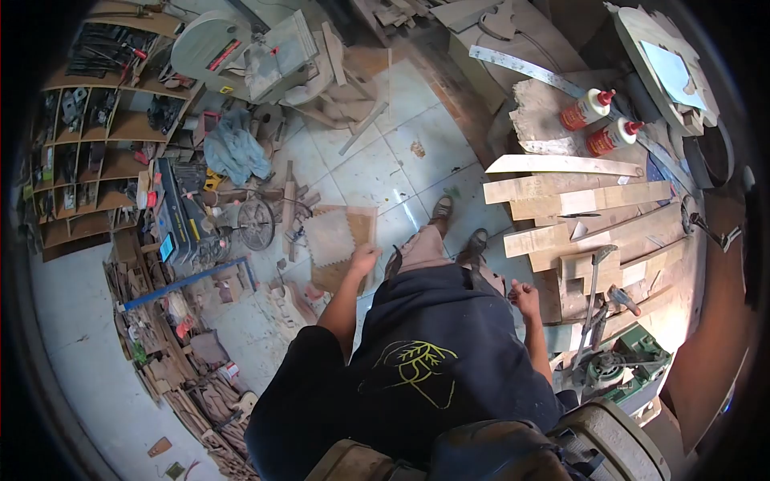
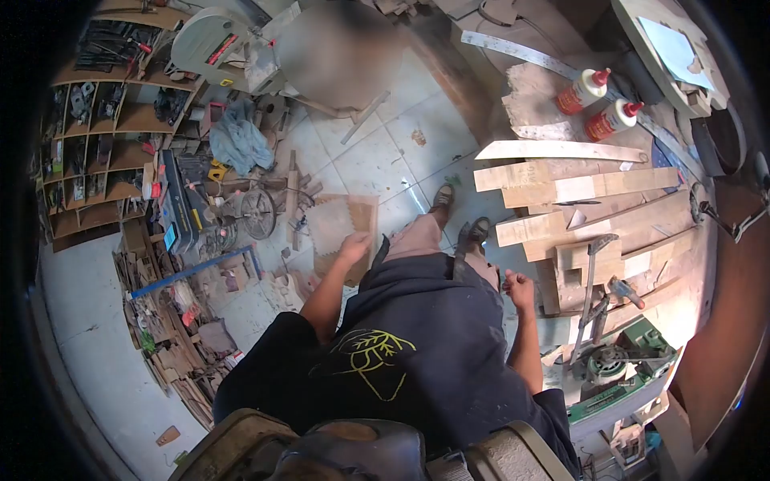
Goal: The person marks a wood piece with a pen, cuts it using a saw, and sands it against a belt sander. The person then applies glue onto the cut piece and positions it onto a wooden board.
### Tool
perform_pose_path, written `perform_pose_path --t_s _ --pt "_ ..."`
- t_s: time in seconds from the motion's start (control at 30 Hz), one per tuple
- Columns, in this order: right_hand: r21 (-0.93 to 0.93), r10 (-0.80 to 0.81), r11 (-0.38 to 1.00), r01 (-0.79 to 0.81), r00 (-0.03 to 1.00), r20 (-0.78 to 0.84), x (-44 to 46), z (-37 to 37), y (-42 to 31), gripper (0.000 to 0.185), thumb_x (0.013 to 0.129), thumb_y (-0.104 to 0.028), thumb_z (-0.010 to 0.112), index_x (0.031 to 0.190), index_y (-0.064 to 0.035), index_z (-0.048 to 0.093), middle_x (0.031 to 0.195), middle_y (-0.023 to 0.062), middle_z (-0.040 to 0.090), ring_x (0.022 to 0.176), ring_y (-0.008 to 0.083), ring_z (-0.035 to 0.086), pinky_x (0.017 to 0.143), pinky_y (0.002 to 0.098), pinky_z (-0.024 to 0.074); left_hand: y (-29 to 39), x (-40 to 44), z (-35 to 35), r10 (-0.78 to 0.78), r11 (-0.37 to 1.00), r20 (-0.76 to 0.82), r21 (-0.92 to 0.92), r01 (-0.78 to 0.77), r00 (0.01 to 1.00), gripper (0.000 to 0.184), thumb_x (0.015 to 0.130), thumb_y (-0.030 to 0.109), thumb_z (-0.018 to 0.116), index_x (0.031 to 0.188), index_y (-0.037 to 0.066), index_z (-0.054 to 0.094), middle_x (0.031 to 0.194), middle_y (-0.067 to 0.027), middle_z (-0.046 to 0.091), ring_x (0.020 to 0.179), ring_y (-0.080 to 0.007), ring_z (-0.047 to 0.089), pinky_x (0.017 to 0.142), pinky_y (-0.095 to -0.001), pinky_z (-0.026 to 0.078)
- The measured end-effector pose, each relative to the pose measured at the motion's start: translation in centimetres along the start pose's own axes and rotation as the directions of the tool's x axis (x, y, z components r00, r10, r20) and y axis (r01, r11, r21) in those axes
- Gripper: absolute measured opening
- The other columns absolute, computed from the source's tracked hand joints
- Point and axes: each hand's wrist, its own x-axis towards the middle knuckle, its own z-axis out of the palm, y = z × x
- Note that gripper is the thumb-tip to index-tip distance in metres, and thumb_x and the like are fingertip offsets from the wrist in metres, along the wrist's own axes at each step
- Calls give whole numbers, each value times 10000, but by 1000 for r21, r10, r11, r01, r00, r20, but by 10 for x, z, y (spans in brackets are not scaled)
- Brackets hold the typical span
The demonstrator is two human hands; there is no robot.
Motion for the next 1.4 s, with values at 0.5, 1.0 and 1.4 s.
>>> perform_pose_path --t_s 0.5,1.0,1.4 --pt "-331 67 939 -92 994 -85 -6 36 6 329 924 -328 707 846 -11 664 689 64 672 560 155 628 491 310 476 -18 26 -59 -90 991 -53 99 95 995 420 885 399 681 1140 67 717 1112 -170 733 1038 -313 697 916 -394 519" --pt "-669 -308 719 190 950 -61 70 243 -173 301 944 -263 614 888 24 683 776 165 709 738 290 714 675 413 540 -65 146 -225 -239 955 -19 -187 231 971 466 910 355 695 1221 8 670 1007 -140 741 736 -216 708 728 -341 555" --pt "-296 -61 955 15 987 -147 247 323 -317 345 975 -319 638 840 -3 666 708 68 672 637 131 640 578 291 494 -37 229 -301 -36 989 -7 -143 35 999 461 938 344 682 1225 -16 662 950 -129 729 852 -198 697 779 -331 546"
